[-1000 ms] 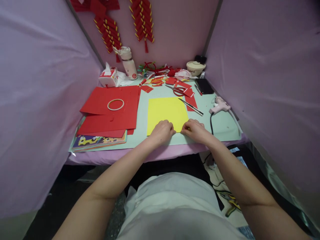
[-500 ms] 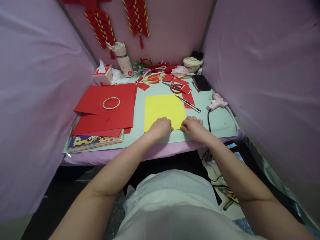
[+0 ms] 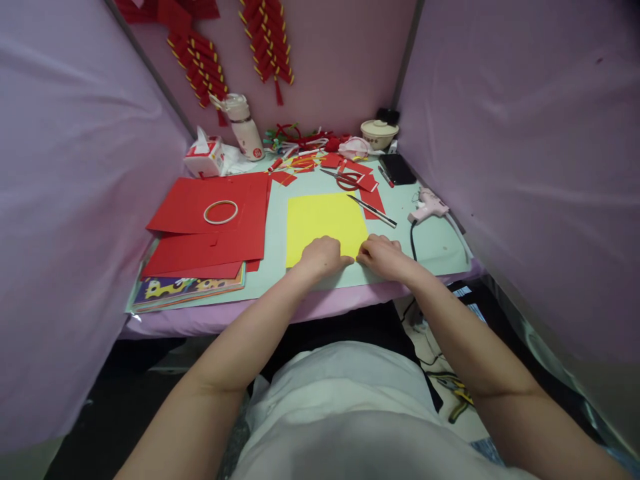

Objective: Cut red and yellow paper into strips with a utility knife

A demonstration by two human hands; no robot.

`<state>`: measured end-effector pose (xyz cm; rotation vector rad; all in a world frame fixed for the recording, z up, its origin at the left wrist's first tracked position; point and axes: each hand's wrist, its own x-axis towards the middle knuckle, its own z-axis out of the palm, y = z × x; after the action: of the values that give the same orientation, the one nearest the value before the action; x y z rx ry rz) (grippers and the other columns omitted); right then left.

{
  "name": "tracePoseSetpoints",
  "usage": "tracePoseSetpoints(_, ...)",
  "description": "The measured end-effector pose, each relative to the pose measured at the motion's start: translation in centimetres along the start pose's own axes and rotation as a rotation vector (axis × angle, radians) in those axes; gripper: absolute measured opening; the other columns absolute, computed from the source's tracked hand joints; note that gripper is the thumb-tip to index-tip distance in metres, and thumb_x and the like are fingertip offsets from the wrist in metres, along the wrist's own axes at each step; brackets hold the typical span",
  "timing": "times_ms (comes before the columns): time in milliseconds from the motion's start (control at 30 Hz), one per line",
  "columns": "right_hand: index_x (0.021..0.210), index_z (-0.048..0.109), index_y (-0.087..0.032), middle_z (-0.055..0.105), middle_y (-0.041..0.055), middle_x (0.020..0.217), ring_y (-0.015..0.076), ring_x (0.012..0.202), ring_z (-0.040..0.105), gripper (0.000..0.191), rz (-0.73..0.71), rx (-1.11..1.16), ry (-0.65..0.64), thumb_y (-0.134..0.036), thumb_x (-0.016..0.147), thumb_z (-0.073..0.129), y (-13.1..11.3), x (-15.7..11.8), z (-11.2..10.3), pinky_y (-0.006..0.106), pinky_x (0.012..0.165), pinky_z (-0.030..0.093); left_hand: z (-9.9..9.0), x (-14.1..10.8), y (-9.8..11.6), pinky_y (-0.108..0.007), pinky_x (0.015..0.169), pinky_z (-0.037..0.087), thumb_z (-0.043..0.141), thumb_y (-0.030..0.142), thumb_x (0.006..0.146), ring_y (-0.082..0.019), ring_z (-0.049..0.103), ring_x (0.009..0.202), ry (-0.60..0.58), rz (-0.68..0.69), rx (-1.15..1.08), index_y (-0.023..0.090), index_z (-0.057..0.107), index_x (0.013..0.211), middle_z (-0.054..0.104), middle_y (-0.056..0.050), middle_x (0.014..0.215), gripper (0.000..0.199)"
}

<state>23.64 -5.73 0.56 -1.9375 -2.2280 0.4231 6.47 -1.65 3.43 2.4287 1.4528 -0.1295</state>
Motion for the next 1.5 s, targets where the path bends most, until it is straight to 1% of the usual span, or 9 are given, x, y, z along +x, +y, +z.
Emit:
tracePoseSetpoints(167,0.088,0.069,-0.022,0.064,0.0070,0.098,0.0230,0.094,0.057,0.014,-0.086,0.232,0.004,-0.027,0.087,0.055,2.9,-0.7,-1.0,0.034,0.079,0.041,-0.2,0.3,0.1,-0.035,0.067,0.048,0.060,0.052,0.086,-0.032,0.068,0.088,-0.034,-0.011,-0.033,0.015,0.072,0.088,0.072,-0.015,0.091,0.040)
tracePoseSetpoints(267,0.086,0.069,-0.022,0.065,0.0049,0.096,0.0206,0.089,0.058,0.010,-0.055,0.307,0.045,-0.026,0.082,0.061,4.7,-1.4,-1.1,0.032,0.076,0.042,-0.5,0.2,0.2,-0.035,0.067,0.048,0.060,0.053,0.086,-0.032,0.069,0.087,-0.044,-0.016,-0.027,0.015,0.072,0.088,0.072,-0.015,0.091,0.040)
tracePoseSetpoints(333,0.084,0.069,-0.022,0.065,0.0039,0.095,0.0204,0.089,0.057,0.009,-0.043,0.331,0.072,-0.027,0.079,0.063,5.2,-1.8,-0.9,0.031,0.076,0.042,-0.5,0.1,0.2,-0.035,0.068,0.048,0.060,0.052,0.086,-0.031,0.069,0.086,-0.048,-0.020,-0.023,0.014,0.073,0.088,0.072,-0.015,0.090,0.040)
tracePoseSetpoints(533,0.082,0.069,-0.023,0.064,0.0041,0.094,0.0221,0.096,0.056,0.006,-0.073,0.326,0.148,-0.027,0.081,0.065,4.0,-2.1,0.0,0.035,0.084,0.040,-0.4,0.2,0.2,-0.035,0.064,0.047,0.058,0.052,0.087,-0.032,0.069,0.084,-0.045,-0.014,-0.023,0.013,0.073,0.088,0.073,-0.016,0.091,0.041)
tracePoseSetpoints(733,0.083,0.069,-0.022,0.064,0.0050,0.098,0.0238,0.101,0.054,0.012,-0.029,0.248,0.129,-0.031,0.085,0.062,3.5,-2.0,0.0,0.037,0.088,0.036,-0.7,0.2,0.4,-0.031,0.067,0.047,0.057,0.055,0.086,-0.029,0.069,0.090,-0.086,-0.042,0.001,0.015,0.073,0.094,0.073,-0.014,0.096,0.043)
tracePoseSetpoints(933,0.087,0.070,-0.022,0.064,0.0070,0.103,0.0260,0.104,0.052,0.018,0.047,0.158,0.045,-0.034,0.088,0.057,3.2,-1.5,-0.3,0.037,0.087,0.035,-0.9,0.3,0.5,-0.032,0.068,0.047,0.055,0.056,0.087,-0.030,0.069,0.090,-0.110,-0.041,0.011,0.014,0.073,0.097,0.074,-0.015,0.098,0.047)
tracePoseSetpoints(1100,0.087,0.070,-0.022,0.064,0.0082,0.106,0.0282,0.105,0.053,0.021,0.114,0.061,-0.053,-0.036,0.088,0.054,2.6,-0.7,-1.1,0.036,0.080,0.036,-1.1,0.4,0.7,-0.033,0.070,0.049,0.054,0.055,0.084,-0.031,0.069,0.093,-0.131,-0.062,0.014,0.014,0.073,0.101,0.074,-0.015,0.101,0.049)
tracePoseSetpoints(1333,0.076,0.067,-0.021,0.068,0.0078,0.102,0.0253,0.098,0.056,0.022,0.136,0.012,-0.122,-0.037,0.086,0.056,2.2,-0.1,-1.9,0.033,0.072,0.035,-0.3,0.7,1.3,-0.033,0.073,0.051,0.051,0.078,0.075,-0.034,0.069,0.098,-0.085,-0.145,0.008,0.014,0.072,0.106,0.074,-0.017,0.103,0.074)
tracePoseSetpoints(1500,0.078,0.069,-0.022,0.069,0.0086,0.104,0.0258,0.099,0.057,0.022,0.148,-0.002,-0.144,-0.037,0.086,0.055,2.0,-0.2,-2.2,0.033,0.074,0.036,-0.1,1.0,1.7,-0.033,0.074,0.051,0.049,0.077,0.078,-0.033,0.068,0.101,-0.069,-0.168,0.042,0.016,0.071,0.108,0.073,-0.016,0.107,0.071)
